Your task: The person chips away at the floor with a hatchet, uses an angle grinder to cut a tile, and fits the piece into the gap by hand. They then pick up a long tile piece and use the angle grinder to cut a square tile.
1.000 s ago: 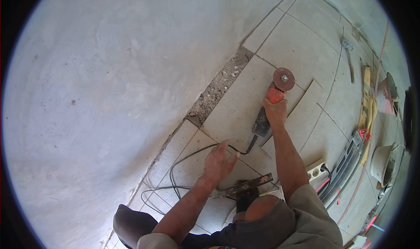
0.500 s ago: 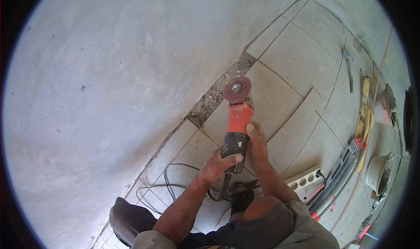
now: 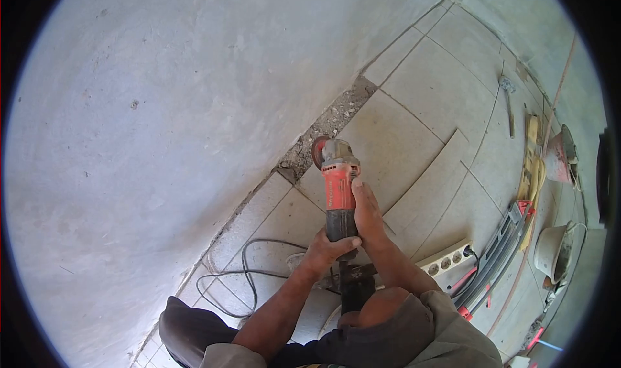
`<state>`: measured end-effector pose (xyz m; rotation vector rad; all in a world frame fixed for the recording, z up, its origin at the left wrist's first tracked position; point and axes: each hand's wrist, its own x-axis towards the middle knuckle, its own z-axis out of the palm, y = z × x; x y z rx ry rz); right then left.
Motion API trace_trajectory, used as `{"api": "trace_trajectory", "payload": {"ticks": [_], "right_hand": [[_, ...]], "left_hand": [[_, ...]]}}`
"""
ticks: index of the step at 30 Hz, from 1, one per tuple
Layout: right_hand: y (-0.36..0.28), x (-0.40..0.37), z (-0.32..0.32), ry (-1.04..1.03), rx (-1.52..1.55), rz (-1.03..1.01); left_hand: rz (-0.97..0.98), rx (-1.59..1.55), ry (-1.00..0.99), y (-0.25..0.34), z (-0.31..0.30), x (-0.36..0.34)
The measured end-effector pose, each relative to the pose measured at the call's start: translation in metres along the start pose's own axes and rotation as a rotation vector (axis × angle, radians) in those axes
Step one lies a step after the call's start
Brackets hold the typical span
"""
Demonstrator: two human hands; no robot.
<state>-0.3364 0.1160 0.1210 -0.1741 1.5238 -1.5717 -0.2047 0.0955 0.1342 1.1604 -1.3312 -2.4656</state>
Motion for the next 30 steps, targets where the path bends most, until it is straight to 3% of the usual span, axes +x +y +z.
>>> {"api": "trace_trajectory", "payload": {"ticks": [2,3,6,13,18,26,30], "right_hand": [[0.016,0.009,-0.005,-0.064,0.166,0.074],[0.015,0.009,-0.003,-0.130,0.332,0.157],[0.003,0.003,-0.004,-0.202,0.445,0.281],[0.008,0.012,-0.020,-0.281,0.339,0.323],[0.023,0.015,-0.036,-0.191,0.417,0.258],[-0.001,0.023,-0.034,-0.238,0.393,0.160],[-0.005,0.022,-0.024,-0.185,0.281,0.208]], "left_hand": [[-0.057,-0.169,-0.003,-0.002,-0.004,0.000],[-0.054,-0.170,-0.002,-0.002,-0.004,-0.003],[-0.042,-0.159,-0.025,0.000,-0.003,-0.004],[-0.042,-0.104,0.073,-0.014,0.011,0.007],[0.037,-0.020,0.096,-0.022,0.019,0.013],[0.087,0.126,0.017,-0.002,0.021,0.026],[0.045,0.028,0.006,-0.012,0.011,0.032]]}}
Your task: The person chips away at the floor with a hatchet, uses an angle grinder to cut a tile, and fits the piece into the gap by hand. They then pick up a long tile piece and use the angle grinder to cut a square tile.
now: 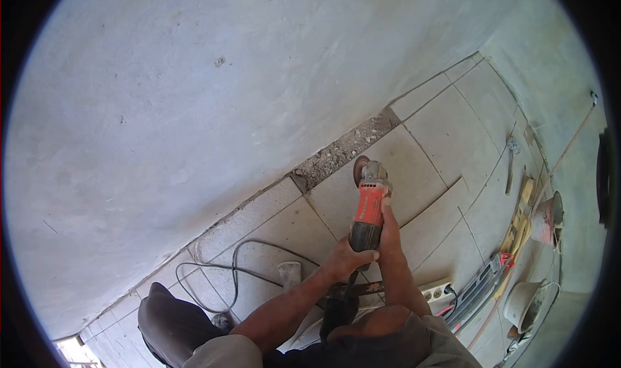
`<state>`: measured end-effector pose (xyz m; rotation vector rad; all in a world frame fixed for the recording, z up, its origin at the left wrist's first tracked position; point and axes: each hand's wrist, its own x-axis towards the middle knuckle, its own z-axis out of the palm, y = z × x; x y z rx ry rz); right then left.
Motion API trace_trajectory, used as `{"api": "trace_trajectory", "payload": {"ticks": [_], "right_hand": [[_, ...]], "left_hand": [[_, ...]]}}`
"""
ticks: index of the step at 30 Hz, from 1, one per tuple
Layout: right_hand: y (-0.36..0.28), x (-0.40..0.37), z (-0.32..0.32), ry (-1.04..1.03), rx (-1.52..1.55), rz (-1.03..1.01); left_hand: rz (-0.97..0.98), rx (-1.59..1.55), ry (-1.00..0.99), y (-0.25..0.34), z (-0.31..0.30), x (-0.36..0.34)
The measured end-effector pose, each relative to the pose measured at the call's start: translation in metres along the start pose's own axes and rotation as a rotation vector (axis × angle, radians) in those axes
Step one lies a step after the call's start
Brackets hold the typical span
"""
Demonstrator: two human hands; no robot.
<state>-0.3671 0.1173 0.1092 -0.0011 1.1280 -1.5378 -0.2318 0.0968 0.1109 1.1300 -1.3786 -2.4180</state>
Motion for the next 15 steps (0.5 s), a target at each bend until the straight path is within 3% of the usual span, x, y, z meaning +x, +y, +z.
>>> {"api": "trace_trajectory", "payload": {"ticks": [3,5,7,9,15], "right_hand": [[0.002,-0.008,0.021,-0.096,-0.219,-0.076],[0.000,0.002,0.023,-0.127,-0.330,-0.020],[-0.006,0.016,0.031,-0.164,-0.444,0.027],[-0.010,0.028,0.042,-0.087,-0.753,-0.019],[-0.014,0.061,0.036,-0.156,-0.973,0.022]], "left_hand": [[0.057,-0.206,-0.094,-0.015,-0.012,-0.005],[0.017,-0.422,-0.160,-0.014,-0.016,-0.009],[0.042,-0.474,-0.142,-0.013,-0.017,-0.004],[0.068,-0.535,-0.121,-0.015,-0.018,0.002],[-0.046,-0.890,-0.074,-0.027,-0.007,0.039]]}}
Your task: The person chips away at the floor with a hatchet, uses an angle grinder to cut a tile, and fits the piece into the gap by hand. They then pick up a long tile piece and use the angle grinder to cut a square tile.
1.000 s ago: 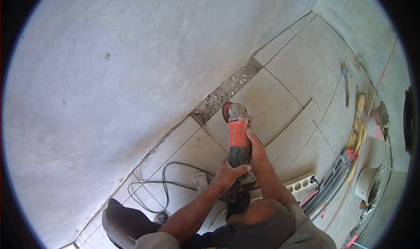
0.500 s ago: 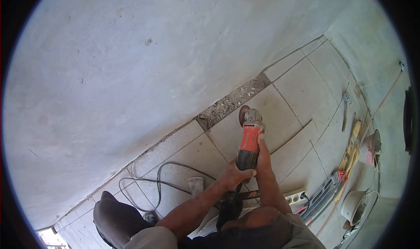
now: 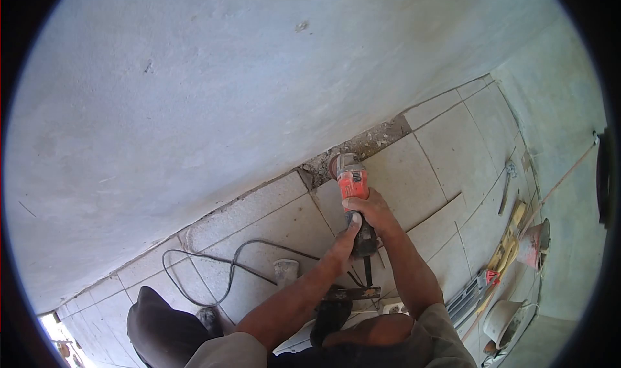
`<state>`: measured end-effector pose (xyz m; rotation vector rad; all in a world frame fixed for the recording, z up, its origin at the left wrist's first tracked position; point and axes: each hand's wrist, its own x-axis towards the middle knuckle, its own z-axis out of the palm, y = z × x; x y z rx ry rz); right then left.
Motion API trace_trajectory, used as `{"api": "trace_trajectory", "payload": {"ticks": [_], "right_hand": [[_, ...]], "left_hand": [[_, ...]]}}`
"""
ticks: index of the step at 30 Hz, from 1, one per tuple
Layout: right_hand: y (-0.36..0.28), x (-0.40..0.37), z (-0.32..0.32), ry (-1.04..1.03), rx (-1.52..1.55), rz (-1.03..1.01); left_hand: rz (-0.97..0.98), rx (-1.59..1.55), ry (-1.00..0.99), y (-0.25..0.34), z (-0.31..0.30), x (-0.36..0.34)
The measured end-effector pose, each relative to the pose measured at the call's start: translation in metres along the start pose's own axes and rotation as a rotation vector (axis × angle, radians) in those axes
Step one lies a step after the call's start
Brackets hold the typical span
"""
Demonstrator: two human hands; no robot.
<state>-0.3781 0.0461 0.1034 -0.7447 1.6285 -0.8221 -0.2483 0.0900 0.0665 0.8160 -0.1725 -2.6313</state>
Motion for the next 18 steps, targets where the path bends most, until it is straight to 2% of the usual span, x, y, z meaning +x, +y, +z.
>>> {"api": "trace_trajectory", "payload": {"ticks": [2,5,8,14,18], "right_hand": [[-0.015,0.002,-0.002,0.012,-0.016,-0.006],[-0.012,0.016,-0.004,0.045,-0.032,-0.002],[-0.011,0.021,0.001,0.047,-0.049,0.012],[-0.009,0.024,0.014,0.041,-0.060,-0.015],[-0.007,0.027,0.015,0.057,-0.051,0.014]], "left_hand": [[0.083,0.101,0.207,-0.001,0.012,0.012],[0.070,0.124,0.291,0.008,0.015,0.024],[0.066,0.222,0.343,0.013,0.011,0.025],[0.138,0.199,0.319,0.010,-0.010,0.029],[0.139,0.177,0.349,0.019,-0.002,0.022]]}}
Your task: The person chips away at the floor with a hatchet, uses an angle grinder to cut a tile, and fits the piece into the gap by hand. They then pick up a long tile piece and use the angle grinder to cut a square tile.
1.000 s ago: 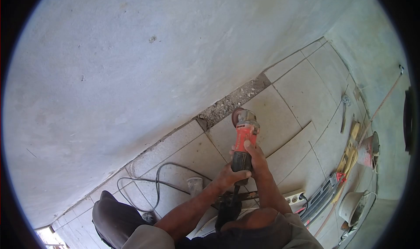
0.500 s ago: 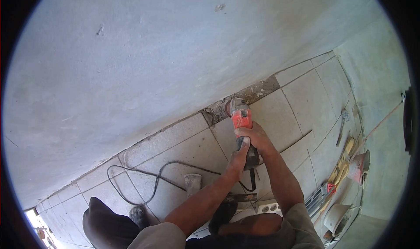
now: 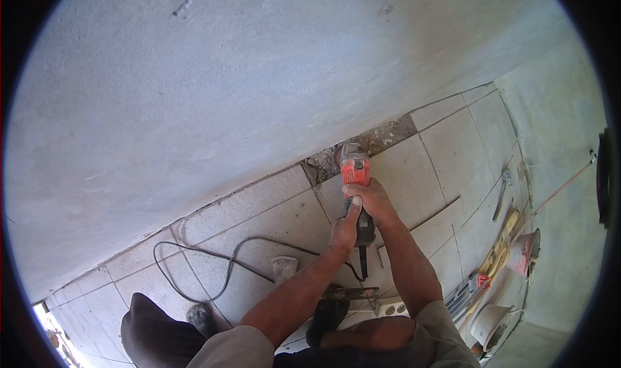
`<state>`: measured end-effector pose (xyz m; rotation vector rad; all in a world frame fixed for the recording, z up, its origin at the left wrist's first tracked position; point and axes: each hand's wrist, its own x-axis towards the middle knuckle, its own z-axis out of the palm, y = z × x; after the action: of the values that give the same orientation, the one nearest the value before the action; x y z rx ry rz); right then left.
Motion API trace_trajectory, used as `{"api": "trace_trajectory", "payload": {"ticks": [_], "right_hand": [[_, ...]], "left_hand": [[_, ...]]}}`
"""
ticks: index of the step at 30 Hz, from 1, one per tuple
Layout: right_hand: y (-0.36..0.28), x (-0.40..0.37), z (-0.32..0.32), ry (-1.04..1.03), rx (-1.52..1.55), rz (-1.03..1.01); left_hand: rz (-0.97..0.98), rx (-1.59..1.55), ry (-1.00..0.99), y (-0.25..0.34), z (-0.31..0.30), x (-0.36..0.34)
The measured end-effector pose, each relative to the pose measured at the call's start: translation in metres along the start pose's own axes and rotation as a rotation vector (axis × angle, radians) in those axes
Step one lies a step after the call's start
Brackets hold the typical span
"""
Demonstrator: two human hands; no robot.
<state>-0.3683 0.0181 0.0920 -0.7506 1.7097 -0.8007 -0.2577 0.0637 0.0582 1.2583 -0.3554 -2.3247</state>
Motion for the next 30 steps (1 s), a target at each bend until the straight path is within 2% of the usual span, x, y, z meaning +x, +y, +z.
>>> {"api": "trace_trajectory", "payload": {"ticks": [12,16,22,30], "right_hand": [[-0.004,0.002,0.009,-0.009,0.015,0.034],[-0.004,-0.002,0.016,-0.014,0.034,-0.022],[-0.004,0.001,0.019,0.020,0.070,0.025],[0.004,0.002,0.024,0.013,0.124,-0.017]], "left_hand": [[-0.017,-0.036,-0.004,0.008,-0.006,-0.002],[-0.003,-0.006,-0.007,0.011,-0.013,-0.004],[-0.014,0.021,-0.013,0.011,-0.021,0.006],[0.001,0.093,-0.001,0.009,-0.028,0.007]]}}
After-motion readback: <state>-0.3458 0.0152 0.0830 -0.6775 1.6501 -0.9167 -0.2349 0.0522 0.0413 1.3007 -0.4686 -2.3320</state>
